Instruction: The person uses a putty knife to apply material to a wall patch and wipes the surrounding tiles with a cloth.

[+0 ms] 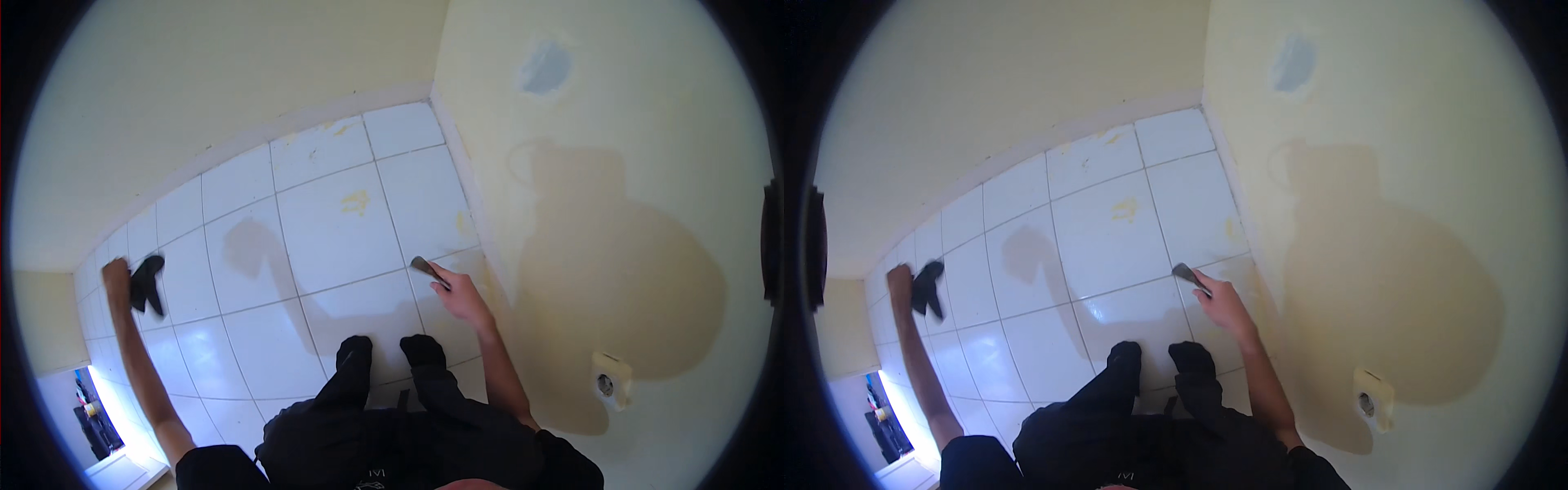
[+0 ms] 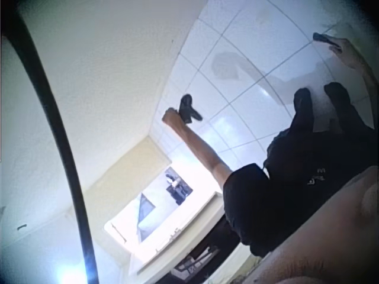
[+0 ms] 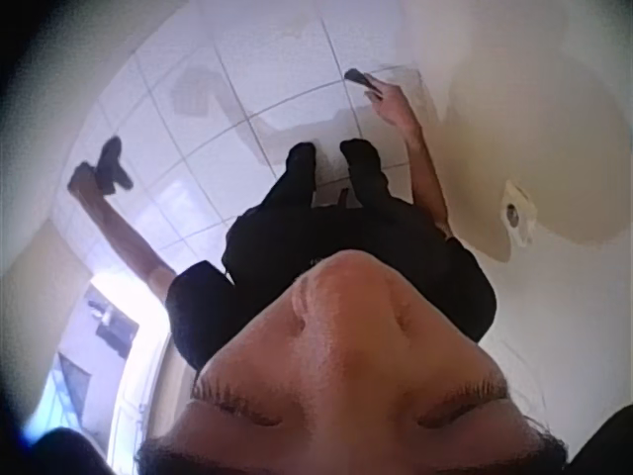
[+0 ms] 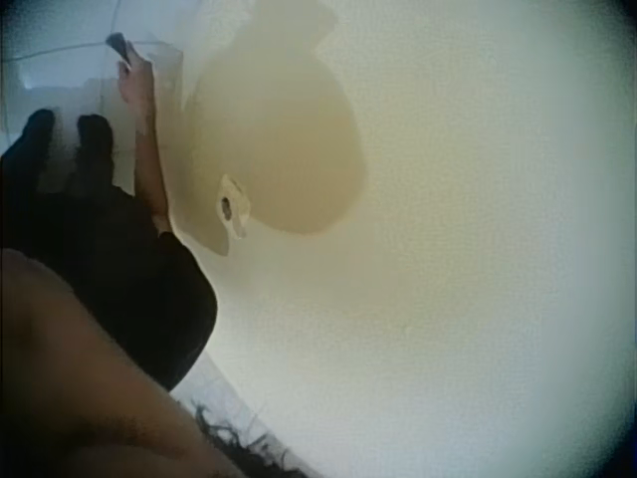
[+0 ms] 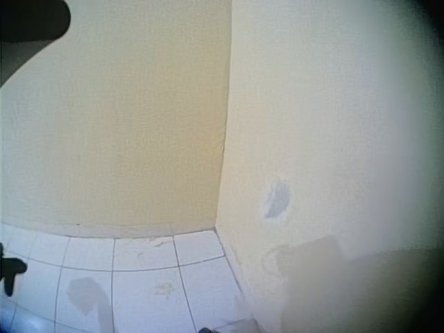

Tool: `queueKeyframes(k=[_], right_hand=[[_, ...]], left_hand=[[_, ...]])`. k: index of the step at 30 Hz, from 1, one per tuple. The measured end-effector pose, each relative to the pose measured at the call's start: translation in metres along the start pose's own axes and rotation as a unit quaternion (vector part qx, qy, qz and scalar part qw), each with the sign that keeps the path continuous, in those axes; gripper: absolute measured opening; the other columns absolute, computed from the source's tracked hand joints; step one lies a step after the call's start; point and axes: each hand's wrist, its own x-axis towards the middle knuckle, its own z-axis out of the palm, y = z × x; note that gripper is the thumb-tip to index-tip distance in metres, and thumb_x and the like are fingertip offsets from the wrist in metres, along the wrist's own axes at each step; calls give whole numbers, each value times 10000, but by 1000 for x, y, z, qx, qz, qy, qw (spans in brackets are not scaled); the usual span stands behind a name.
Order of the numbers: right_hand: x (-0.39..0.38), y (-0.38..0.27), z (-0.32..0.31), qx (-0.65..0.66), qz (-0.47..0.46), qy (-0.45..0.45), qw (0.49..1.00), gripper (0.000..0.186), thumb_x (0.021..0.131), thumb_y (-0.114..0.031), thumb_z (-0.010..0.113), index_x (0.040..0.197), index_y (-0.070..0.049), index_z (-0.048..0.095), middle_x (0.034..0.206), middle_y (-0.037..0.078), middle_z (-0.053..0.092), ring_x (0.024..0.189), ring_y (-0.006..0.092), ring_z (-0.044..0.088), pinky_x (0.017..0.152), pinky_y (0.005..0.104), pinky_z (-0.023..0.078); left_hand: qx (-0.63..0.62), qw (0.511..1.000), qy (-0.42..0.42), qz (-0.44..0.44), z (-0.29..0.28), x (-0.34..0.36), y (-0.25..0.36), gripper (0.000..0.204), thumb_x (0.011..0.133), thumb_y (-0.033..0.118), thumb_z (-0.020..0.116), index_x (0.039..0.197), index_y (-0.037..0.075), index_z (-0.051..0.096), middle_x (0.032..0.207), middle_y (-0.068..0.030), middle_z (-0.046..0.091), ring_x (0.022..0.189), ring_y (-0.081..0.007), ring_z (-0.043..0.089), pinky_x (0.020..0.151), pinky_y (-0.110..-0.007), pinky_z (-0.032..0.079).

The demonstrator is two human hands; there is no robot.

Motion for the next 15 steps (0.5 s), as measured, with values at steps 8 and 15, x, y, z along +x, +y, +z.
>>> queueKeyframes(k=[8, 15], right_hand=[[44, -80, 44, -105, -53, -22, 993, 388, 971, -346, 635, 850, 21, 664, 568, 119, 541, 540, 230, 530, 548, 362, 406], [107, -204, 72, 23, -304, -32, 952, 199, 906, -170, 766, 857, 0, 677, 807, 17, 602, 585, 61, 398, 502, 263, 342]], left_hand=[[-378, 906, 189, -5, -121, -143, 33, 332, 1061, 310, 465, 1227, 79, 636, 1104, -212, 703, 1035, -401, 663, 883, -458, 497], [-563, 778, 183, 209, -189, -174, 115, 322, 1077, 242, 484, 1181, -13, 651, 983, -168, 724, 900, -223, 676, 872, -344, 513]])
